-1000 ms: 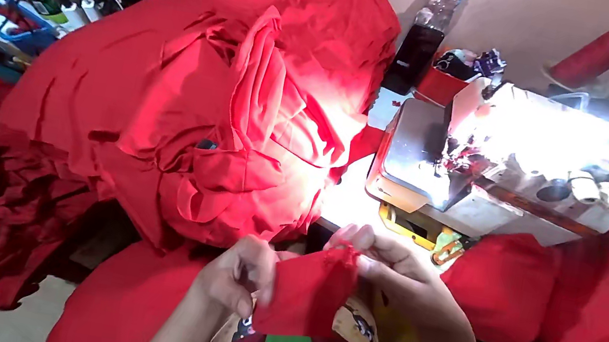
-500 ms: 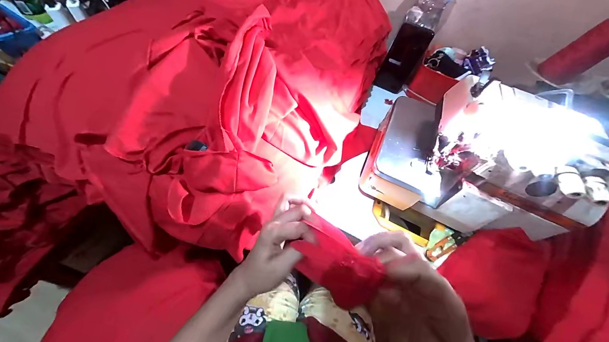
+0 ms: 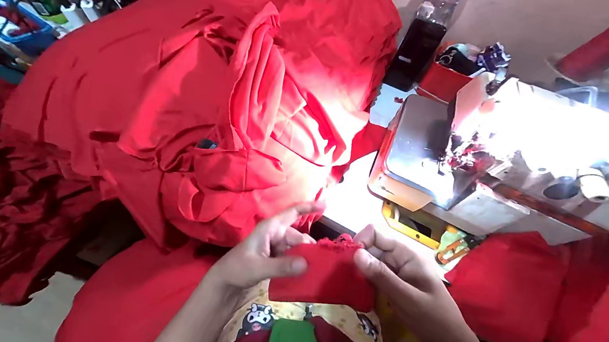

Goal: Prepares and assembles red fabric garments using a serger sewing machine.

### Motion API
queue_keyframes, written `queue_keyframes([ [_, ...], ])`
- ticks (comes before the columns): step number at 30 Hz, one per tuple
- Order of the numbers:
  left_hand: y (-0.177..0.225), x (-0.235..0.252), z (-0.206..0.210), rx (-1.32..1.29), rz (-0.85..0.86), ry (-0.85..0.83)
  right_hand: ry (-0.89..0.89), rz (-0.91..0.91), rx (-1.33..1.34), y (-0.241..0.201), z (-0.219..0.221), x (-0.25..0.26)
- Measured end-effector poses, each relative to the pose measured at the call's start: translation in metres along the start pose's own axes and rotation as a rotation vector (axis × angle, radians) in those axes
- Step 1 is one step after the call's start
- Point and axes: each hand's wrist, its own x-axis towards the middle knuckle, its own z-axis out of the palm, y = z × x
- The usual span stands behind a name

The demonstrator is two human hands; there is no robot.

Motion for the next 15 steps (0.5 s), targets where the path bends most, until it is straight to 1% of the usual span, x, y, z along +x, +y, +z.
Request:
queue_keyframes([
  [1,0.008,0.0,-0.001,0.006,0.057,0.031,-0.008,0.014,0.003,0.0,0.001,0.002],
  [3,0.021,0.0,-0.008,-0.035,0.115,0.02,-0.067,-0.009,-0.011,0.001,0.002,0.007],
  [7,0.034,0.003,-0.014,0.042,0.088,-0.086,-0.239,-0.139,-0.132,0.002,0.0,0.016],
  [9,0.036,0.003,-0.017,0.023,0.112,-0.113,-0.228,-0.117,-0.11,0.003,-0.001,0.019],
  [11,0.038,0.001,-0.017,-0.049,0.124,-0.092,-0.229,-0.013,0.017,0.004,-0.006,0.022],
  [13,0.042,-0.001,-0.009,-0.098,0.023,-0.039,-0.236,0.076,0.219,0.005,-0.01,0.023],
  [14,0.04,-0.002,-0.007,-0.065,-0.057,-0.066,-0.248,0.083,0.311,0.005,-0.011,0.023],
  [15,0.031,-0.003,-0.017,-0.067,-0.11,-0.241,-0.276,0.073,0.399,0.006,-0.013,0.023],
])
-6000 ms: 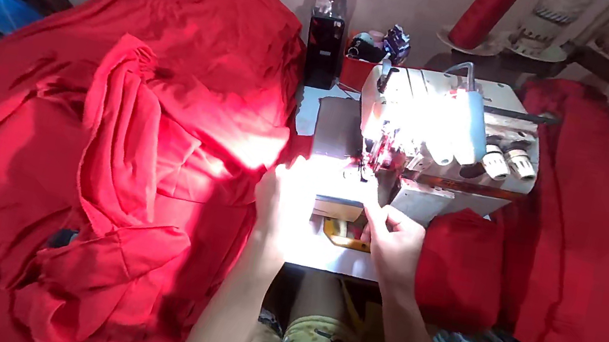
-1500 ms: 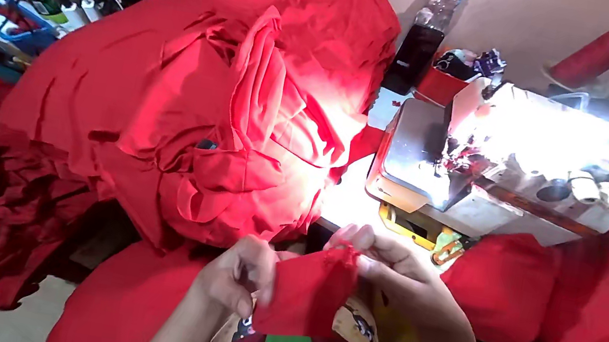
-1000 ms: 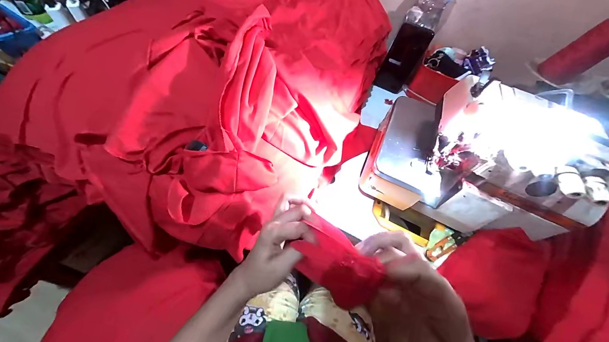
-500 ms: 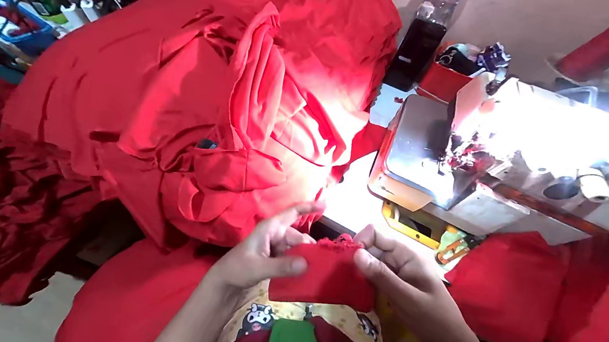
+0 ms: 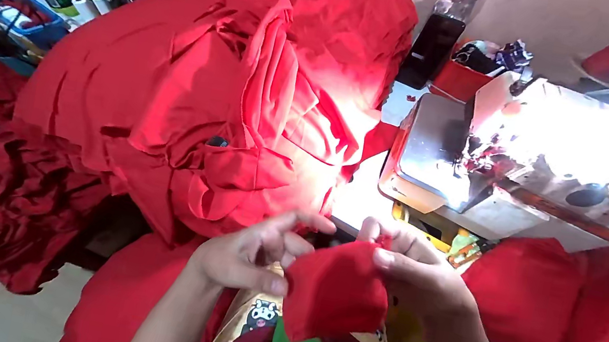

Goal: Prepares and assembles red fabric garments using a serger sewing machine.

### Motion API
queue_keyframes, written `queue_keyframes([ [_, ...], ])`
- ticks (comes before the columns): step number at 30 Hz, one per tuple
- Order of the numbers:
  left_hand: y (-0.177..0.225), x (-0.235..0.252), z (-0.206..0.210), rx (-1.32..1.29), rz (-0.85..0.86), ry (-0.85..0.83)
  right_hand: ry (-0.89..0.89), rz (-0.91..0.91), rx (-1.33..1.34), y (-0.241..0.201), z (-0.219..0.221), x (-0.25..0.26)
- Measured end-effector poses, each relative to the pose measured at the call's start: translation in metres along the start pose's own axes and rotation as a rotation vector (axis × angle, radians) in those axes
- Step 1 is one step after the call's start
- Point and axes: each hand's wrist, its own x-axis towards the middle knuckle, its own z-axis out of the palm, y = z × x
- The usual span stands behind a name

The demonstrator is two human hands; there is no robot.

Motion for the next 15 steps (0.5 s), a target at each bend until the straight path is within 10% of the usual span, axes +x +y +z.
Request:
queue_keyframes([
  [5,-0.008,-0.003,-0.017,-0.076,0.237,-0.077,-0.053,0.142,-0.069,-0.002,-0.003,-0.002],
  [10,0.001,-0.001,-0.016,0.2,-0.075,-0.167,-0.079,-0.015,-0.208,-0.005,-0.006,-0.001],
  [15,0.019,-0.009,-0.018,0.239,0.099,0.04,0.078,0.029,-0.308,-0.001,-0.002,0.0],
])
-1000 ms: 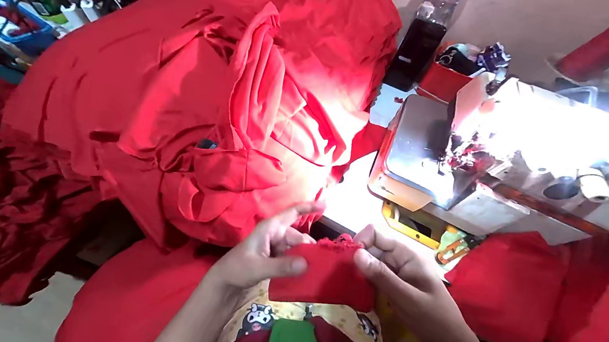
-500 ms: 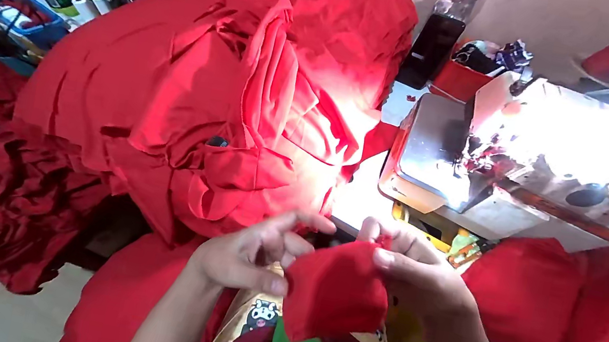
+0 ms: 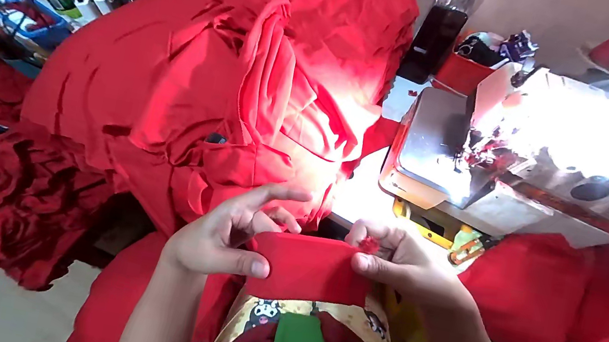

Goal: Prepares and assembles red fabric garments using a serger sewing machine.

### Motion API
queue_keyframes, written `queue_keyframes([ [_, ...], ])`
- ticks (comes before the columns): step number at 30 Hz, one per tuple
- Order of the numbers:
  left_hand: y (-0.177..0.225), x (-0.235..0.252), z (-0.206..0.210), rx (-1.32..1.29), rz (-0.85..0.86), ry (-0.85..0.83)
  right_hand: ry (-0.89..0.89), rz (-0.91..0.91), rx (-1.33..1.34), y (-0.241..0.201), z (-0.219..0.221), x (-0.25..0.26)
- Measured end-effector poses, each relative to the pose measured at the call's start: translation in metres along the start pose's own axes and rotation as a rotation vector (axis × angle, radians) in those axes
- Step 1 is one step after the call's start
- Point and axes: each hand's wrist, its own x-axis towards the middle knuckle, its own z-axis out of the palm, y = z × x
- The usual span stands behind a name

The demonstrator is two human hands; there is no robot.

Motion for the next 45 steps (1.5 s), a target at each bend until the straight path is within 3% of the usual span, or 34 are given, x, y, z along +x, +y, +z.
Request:
queue_keyframes([
  [4,0.021,-0.004,0.01,0.328,-0.135,0.108,0.017,-0.074,-0.041,0.0,0.003,0.004],
  [10,0.016,-0.012,0.005,0.427,0.112,0.089,-0.092,-0.17,-0.082,0.004,0.011,0.018],
  [14,0.024,-0.04,0.013,0.466,0.077,0.189,-0.167,-0.231,-0.171,0.015,0.016,0.031],
  [17,0.026,-0.052,0.006,0.629,0.062,0.401,0.019,-0.19,-0.345,0.016,0.022,0.056],
  [20,0.027,-0.04,-0.015,0.964,0.059,0.588,0.204,-0.221,-0.649,0.021,0.017,0.099],
  [24,0.032,-0.015,-0.043,1.326,-0.089,0.524,0.221,-0.183,-0.864,0.029,0.02,0.13],
  [27,0.037,-0.011,-0.054,1.325,-0.142,0.42,0.241,-0.199,-0.84,0.034,0.02,0.131],
  [33,0.041,-0.015,-0.048,1.187,-0.038,0.464,0.302,-0.284,-0.874,0.023,0.02,0.117],
  [38,0.054,-0.013,-0.022,1.06,0.086,0.458,0.339,-0.551,-0.918,0.008,0.022,0.092],
  [43,0.066,-0.003,0.016,1.036,0.15,0.379,0.407,-0.822,-1.223,-0.016,0.032,0.041],
  [45,0.069,0.007,0.033,1.036,0.168,0.346,0.463,-0.842,-1.359,-0.024,0.033,0.017],
])
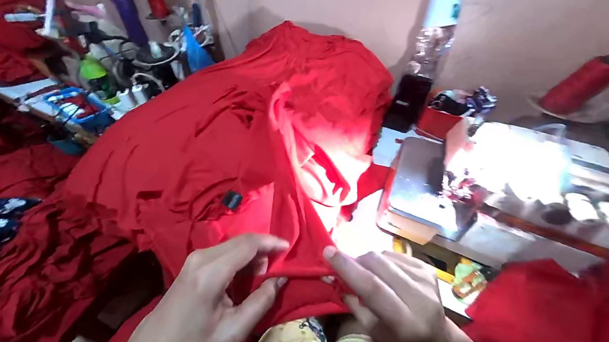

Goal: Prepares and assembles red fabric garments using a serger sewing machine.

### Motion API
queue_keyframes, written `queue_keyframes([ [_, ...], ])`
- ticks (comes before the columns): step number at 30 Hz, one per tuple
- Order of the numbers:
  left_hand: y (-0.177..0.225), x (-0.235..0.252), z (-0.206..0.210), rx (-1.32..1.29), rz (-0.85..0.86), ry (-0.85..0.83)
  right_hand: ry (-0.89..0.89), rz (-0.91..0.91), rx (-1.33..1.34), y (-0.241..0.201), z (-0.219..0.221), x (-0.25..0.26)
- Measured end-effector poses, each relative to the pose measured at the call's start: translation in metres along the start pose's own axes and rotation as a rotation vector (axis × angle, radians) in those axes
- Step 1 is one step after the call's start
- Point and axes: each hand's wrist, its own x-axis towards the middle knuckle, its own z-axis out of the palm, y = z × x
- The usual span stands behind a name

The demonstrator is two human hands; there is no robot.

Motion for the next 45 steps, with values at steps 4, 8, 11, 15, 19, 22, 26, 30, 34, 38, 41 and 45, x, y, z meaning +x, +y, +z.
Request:
queue_keyframes([
  [4,0.007,0.048,0.046,0.084,0.091,0.008,0.09,0.346,-0.11,0.016,-0.028,-0.032],
  [8,-0.012,0.13,0.141,0.193,0.064,-0.082,0.591,0.867,0.202,0.064,-0.009,-0.066],
  [11,-0.033,0.171,0.195,0.296,-0.086,-0.361,0.873,1.277,0.501,0.08,0.003,-0.077],
  [15,-0.047,0.184,0.221,0.407,-0.28,-0.65,0.952,1.618,0.939,0.067,-0.013,-0.089],
  [19,-0.037,0.188,0.219,0.391,-0.304,-0.67,0.929,1.617,0.904,0.057,-0.018,-0.096],
  [22,-0.045,0.19,0.229,0.393,-0.305,-0.617,0.865,1.459,0.554,0.071,-0.008,-0.099],
  [26,-0.066,0.195,0.236,0.263,-0.219,-0.518,0.793,1.206,0.216,0.096,0.004,-0.103],
  [30,-0.092,0.189,0.242,0.069,-0.211,-0.414,0.754,1.142,0.123,0.111,0.008,-0.103],
  [34,-0.082,0.2,0.215,0.05,-0.095,-0.44,0.747,1.175,0.183,0.118,0.005,-0.101],
  [38,-0.079,0.217,0.189,-0.107,0.102,-0.674,0.744,1.214,0.228,0.118,0.003,-0.1],
  [41,-0.078,0.225,0.192,-0.039,0.142,-0.795,0.709,1.162,0.079,0.118,0.003,-0.103],
  [45,-0.057,0.233,0.182,0.054,0.163,-0.872,0.63,0.852,-0.364,0.114,0.009,-0.1],
])
